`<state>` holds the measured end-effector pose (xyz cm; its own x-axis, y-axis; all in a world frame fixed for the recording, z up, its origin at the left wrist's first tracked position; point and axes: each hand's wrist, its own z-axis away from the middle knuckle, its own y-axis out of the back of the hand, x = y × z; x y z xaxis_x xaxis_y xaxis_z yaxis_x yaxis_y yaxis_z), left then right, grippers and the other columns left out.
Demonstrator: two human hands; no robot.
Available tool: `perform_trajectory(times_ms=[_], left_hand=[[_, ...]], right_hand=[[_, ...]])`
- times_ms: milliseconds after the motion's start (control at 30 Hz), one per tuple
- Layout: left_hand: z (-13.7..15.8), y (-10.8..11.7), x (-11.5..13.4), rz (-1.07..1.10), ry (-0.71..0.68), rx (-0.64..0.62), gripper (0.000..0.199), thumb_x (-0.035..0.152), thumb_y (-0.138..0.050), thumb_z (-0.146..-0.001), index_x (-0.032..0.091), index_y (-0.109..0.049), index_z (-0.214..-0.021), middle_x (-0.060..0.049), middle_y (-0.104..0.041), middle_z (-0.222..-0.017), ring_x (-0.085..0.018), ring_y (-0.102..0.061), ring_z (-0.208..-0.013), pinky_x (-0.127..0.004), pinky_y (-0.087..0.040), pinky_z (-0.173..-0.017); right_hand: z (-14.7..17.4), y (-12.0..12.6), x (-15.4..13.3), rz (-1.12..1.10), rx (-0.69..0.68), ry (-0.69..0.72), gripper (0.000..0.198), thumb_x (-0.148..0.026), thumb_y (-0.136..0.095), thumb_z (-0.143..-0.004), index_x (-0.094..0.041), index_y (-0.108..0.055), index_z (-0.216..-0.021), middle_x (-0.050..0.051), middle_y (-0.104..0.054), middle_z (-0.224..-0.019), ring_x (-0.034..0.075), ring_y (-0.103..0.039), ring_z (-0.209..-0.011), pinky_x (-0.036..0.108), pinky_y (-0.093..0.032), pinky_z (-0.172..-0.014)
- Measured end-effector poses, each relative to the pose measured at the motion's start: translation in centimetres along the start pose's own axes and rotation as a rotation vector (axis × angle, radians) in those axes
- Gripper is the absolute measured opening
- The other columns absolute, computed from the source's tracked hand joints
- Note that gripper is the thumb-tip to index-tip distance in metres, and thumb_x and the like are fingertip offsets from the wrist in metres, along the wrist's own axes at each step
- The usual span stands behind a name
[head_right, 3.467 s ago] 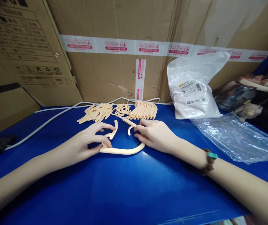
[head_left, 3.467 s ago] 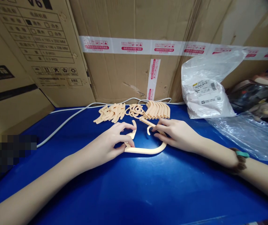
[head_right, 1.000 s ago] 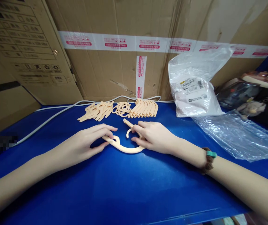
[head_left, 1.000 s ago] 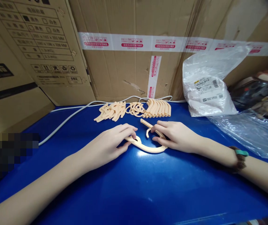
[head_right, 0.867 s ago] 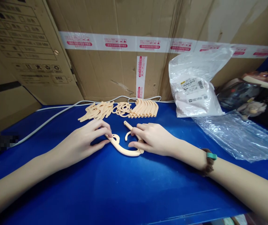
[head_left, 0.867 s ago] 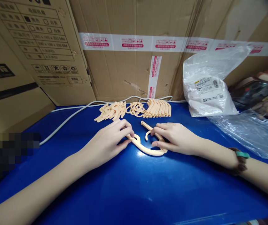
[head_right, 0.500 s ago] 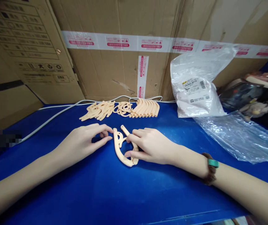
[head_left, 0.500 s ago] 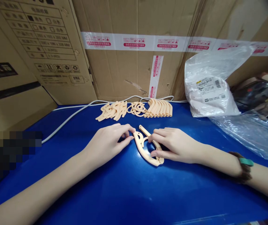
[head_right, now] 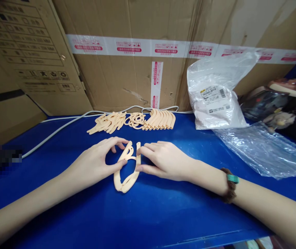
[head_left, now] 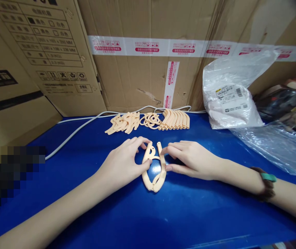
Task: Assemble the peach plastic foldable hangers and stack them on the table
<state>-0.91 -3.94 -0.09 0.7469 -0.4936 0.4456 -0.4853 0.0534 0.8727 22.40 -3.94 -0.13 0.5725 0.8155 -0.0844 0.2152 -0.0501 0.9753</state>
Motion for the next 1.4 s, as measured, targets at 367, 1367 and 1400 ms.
perform_trajectory(times_ms=[367,1367,1400], left_hand=[[-1.8,0.8,-3.1,0.336,-0.146,-0.102,0.025,0.033,-0.055,-0.089,0.020,-0.063,-0.109,-0.003,-0.069,-0.108,-0.017,-0.064,-0.094,-0.028,-0.051,-0.081],[-3.8,2.2,-4.5,-0.318,0.401,0.222,0.028,0.051,-0.053,-0.082,0.024,-0.059,-0.077,-0.004,-0.065,-0.085,-0.028,-0.061,-0.084,-0.031,-0.034,-0.056],[-3.8,2.2,-4.5,-0.308,0.417,0.218,0.028,0.051,-0.053,-0.082,0.024,-0.059,-0.076,-0.004,-0.066,-0.085,-0.028,-0.061,-0.083,-0.031,-0.034,-0.056]], right_hand=[[0.3,0.0,1.0,0.158,-0.008,-0.065,0.041,-0.039,-0.035,-0.100,-0.019,-0.050,-0.132,0.005,-0.061,-0.092,0.019,-0.060,-0.075,0.031,-0.043,-0.069],[0.0,0.2,1.2,0.113,0.076,0.015,0.028,-0.018,-0.031,-0.094,-0.017,-0.050,-0.074,0.001,-0.052,-0.070,0.013,-0.042,-0.059,0.026,-0.033,-0.062],[0.1,0.2,1.2,0.110,0.079,0.020,0.027,-0.018,-0.031,-0.094,-0.017,-0.050,-0.074,0.001,-0.052,-0.071,0.013,-0.042,-0.059,0.026,-0.033,-0.062]])
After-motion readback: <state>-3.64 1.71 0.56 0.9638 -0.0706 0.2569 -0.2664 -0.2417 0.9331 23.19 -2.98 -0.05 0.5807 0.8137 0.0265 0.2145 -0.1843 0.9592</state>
